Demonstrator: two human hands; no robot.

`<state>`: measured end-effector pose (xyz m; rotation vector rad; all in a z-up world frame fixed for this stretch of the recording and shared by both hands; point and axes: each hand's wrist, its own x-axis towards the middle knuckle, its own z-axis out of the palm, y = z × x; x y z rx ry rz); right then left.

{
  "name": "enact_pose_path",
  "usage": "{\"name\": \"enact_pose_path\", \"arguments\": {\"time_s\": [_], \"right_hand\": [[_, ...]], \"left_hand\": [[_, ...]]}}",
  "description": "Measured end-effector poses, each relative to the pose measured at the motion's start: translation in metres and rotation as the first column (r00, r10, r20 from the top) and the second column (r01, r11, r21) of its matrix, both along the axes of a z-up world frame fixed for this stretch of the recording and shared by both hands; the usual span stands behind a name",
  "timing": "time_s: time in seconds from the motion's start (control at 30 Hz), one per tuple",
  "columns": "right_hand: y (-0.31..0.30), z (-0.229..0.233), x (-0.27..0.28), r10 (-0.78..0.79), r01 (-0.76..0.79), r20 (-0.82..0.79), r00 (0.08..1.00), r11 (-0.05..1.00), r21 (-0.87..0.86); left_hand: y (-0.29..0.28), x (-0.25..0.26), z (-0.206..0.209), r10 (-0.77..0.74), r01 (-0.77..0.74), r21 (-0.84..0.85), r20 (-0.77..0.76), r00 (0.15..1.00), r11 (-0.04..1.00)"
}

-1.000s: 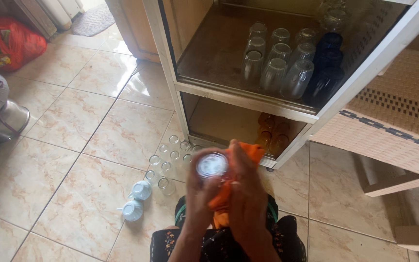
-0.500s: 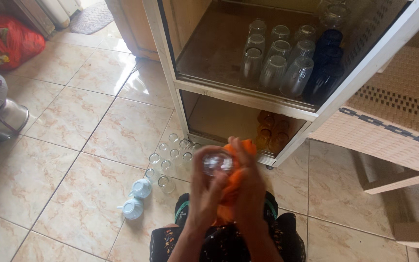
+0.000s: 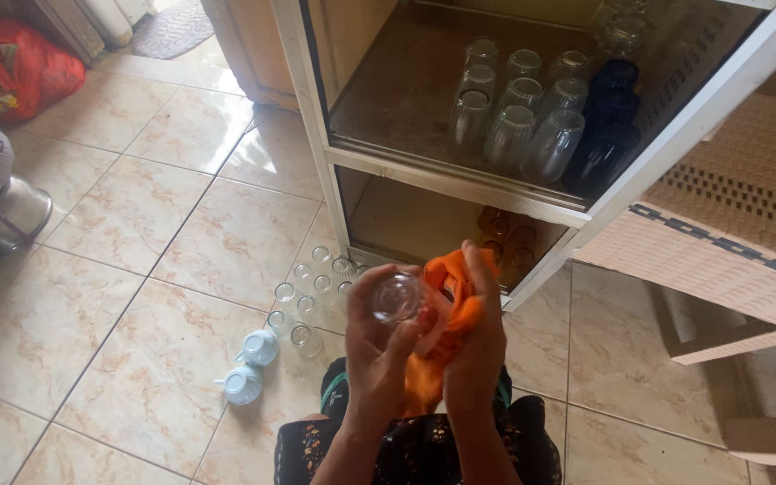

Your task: The person wipes glasses with a cloth and places them onto a shelf in a cabinet.

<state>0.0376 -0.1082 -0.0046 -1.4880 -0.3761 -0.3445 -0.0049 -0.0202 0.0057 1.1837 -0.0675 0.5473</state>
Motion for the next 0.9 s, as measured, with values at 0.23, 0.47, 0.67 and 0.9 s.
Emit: {"name": "enact_pose_path", "arguments": {"time_s": [0.23,0.47,0.67,0.9], "right_hand": [[0.016,-0.006,-0.032,0.299,-0.205,-0.304,0.904,0.930,0.305],[-0.010,-0.019,-0.001,0.275,-0.192,-0.024,0.961,0.728,0.658],[-0.046,0.000,-0.006,-0.161,0.136,0.111,0.981,0.969,0.204],[-0.060,-0.001,-0.026,-0.199,0.335,0.554,0.808,0.929,-0.155]], "left_hand": [[-0.005,0.000,0.001,0.335,-0.317,-0.128,0.169,0.927,0.940],[-0.002,0.009,-0.003,0.004,0.000,-0.090,0.051,0.999,0.996],[0.004,0.001,-0.004,-0.263,0.267,0.178,-0.045,0.964,0.947],[-0.010,0.014,-0.026,-0.525,0.268,-0.714,-0.162,0.836,0.647]]}}
